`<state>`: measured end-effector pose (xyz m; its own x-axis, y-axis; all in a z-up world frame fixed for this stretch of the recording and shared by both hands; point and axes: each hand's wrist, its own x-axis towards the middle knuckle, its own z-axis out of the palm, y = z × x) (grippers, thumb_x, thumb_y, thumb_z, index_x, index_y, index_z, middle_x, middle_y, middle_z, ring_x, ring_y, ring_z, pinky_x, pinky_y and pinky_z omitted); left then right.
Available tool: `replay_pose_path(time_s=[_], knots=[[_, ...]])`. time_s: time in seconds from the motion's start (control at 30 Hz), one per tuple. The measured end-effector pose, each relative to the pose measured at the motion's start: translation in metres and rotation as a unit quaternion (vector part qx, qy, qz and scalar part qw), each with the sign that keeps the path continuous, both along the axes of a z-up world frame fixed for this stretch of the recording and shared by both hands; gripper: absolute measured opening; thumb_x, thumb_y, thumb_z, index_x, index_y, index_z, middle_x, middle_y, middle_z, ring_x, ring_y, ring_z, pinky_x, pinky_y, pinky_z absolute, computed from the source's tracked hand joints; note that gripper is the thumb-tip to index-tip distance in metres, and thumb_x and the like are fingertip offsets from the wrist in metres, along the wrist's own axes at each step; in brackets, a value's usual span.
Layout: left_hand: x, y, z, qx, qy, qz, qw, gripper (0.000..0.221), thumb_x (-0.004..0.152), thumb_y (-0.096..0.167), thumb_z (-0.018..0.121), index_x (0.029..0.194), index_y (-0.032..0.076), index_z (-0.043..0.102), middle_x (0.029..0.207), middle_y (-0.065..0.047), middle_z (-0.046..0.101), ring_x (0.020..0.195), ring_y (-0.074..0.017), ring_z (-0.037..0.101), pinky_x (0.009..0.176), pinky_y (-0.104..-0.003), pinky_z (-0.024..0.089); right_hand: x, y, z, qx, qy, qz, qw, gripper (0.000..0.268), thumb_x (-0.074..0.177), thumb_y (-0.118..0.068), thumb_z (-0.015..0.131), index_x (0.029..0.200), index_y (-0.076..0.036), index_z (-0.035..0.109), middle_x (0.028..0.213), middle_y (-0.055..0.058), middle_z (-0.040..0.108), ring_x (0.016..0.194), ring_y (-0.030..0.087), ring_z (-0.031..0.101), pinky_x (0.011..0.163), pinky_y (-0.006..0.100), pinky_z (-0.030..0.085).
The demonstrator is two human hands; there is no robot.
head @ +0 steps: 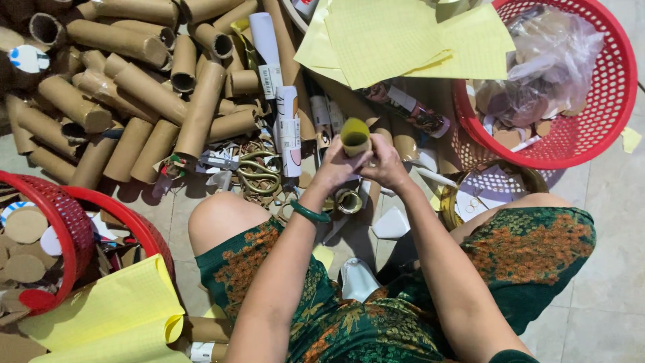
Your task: Wrapping cardboard tubes with yellow paper and securing the ends with cardboard discs and tape.
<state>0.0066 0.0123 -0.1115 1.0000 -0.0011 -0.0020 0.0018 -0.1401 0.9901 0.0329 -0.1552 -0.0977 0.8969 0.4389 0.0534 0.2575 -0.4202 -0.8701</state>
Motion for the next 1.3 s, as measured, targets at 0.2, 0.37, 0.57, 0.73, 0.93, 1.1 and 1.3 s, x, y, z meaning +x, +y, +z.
replay_pose_path(time_s=[0.2,0.37,0.57,0.73,0.93,1.1,1.3], knots=[[-0.004,-0.048,0.010,-0.038,-0.092,-0.027,0.995,0.074,0.075,0.019,0.091,0.136,0.007,0.050,0.127,-0.016,0.062,0.122,-0.0318,0.060,0.107,-0.041,0.049,-0.007,-0.054,0.004,-0.100,-0.040,-0.034,0.994,0.074,0.067,-0.016,0.091,0.131,-0.004,0.056,0.121,0.017,0.063,0.116,0.039,0.061,0.096,0.045,0.050],[-0.007,-0.086,-0.011,0.007,-0.046,-0.067,0.997,0.072,0.078,0.021,0.090,0.137,0.010,0.050,0.127,-0.016,0.066,0.119,-0.0343,0.066,0.102,-0.041,0.053,-0.023,-0.094,-0.015,-0.083,-0.010,-0.080,0.993,0.074,0.071,-0.016,0.088,0.135,-0.006,0.055,0.129,0.017,0.062,0.121,0.036,0.061,0.101,0.044,0.051],[-0.017,-0.110,-0.039,0.154,0.018,-0.119,0.981,0.082,0.073,0.016,0.089,0.141,0.012,0.041,0.130,-0.021,0.063,0.119,-0.0426,0.061,0.096,-0.047,0.051,-0.031,-0.138,0.011,-0.096,0.046,-0.066,0.992,0.094,0.066,-0.016,0.090,0.148,-0.006,0.046,0.143,0.018,0.053,0.132,0.035,0.053,0.109,0.041,0.044],[-0.023,-0.118,-0.050,0.180,-0.019,-0.162,0.970,0.080,0.070,0.011,0.089,0.136,0.011,0.042,0.127,-0.023,0.063,0.118,-0.0452,0.060,0.096,-0.049,0.051,-0.037,-0.149,0.046,0.019,0.097,-0.009,0.995,0.090,0.066,-0.017,0.092,0.144,-0.004,0.049,0.139,0.017,0.056,0.126,0.029,0.056,0.104,0.039,0.046],[-0.023,-0.122,-0.044,0.178,0.041,-0.194,0.964,0.079,0.070,0.013,0.090,0.134,0.012,0.044,0.122,-0.022,0.067,0.117,-0.0419,0.063,0.095,-0.046,0.053,-0.038,-0.158,-0.037,-0.095,-0.051,-0.067,0.992,0.017,0.086,-0.015,0.082,0.096,-0.004,0.074,0.088,0.002,0.070,0.078,0.011,0.067,0.072,0.029,0.055],[-0.024,-0.115,-0.045,0.166,0.030,-0.264,0.950,0.076,0.070,0.010,0.088,0.133,0.012,0.046,0.124,-0.020,0.066,0.119,-0.0395,0.064,0.099,-0.045,0.053,-0.033,-0.162,-0.055,0.160,0.245,-0.266,0.919,0.018,0.098,-0.024,0.072,0.099,-0.006,0.072,0.079,0.000,0.066,0.068,0.008,0.058,0.060,0.025,0.047],[-0.027,-0.113,-0.064,0.150,-0.012,-0.297,0.943,0.077,0.068,0.006,0.087,0.133,0.013,0.048,0.130,-0.017,0.064,0.123,-0.0393,0.061,0.102,-0.044,0.052,-0.033,-0.158,-0.051,0.068,0.379,-0.120,0.915,0.031,0.076,-0.028,0.086,0.101,-0.014,0.075,0.080,-0.003,0.064,0.068,0.006,0.060,0.057,0.023,0.050]])
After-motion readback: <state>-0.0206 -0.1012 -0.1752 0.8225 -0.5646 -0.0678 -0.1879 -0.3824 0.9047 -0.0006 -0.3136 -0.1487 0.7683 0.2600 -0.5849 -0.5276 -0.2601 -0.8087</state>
